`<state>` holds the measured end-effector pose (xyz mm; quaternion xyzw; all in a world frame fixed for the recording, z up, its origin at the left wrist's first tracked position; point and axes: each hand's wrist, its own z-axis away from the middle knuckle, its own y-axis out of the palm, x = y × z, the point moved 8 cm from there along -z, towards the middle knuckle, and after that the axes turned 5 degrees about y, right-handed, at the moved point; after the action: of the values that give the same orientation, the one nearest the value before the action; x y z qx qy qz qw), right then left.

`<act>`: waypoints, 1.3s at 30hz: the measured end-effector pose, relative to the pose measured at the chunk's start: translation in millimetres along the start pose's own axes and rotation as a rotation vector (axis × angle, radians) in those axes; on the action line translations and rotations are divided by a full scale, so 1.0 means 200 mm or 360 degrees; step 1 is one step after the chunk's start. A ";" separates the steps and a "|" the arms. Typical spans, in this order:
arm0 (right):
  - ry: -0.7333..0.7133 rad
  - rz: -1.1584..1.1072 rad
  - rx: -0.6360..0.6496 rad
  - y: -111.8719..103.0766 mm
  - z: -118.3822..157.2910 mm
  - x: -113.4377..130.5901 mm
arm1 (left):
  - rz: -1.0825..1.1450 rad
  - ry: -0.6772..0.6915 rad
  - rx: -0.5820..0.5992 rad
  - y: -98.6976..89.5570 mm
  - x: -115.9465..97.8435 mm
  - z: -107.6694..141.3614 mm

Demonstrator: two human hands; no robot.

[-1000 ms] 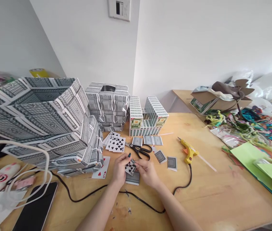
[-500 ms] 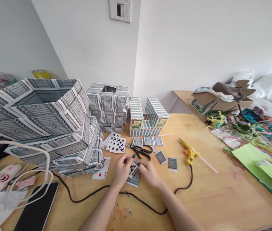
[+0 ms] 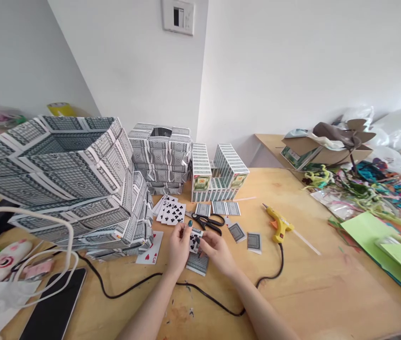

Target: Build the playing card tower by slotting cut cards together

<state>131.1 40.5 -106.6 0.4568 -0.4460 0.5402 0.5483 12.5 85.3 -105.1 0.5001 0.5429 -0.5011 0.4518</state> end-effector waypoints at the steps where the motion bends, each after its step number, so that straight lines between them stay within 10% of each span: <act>1: 0.0000 0.0096 -0.0099 -0.02 0.00 -0.01 | -0.0016 0.0022 0.0016 0.01 0.00 0.00; 6: -0.0016 0.0257 -0.0380 -0.12 -0.02 -0.04 | -0.0037 0.0138 0.0212 0.07 -0.01 0.02; 31: 0.0169 -0.0571 0.0290 -0.03 -0.01 -0.03 | -0.0579 0.0898 0.0433 0.10 -0.20 0.09; 39: 0.0119 -0.0686 0.0248 -0.05 -0.02 0.01 | -0.0529 0.1000 0.0066 0.00 -0.24 0.08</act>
<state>140.8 44.1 -105.8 0.5621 -0.2743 0.4599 0.6303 16.4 65.1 -58.2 0.5436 0.7190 -0.4005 0.1648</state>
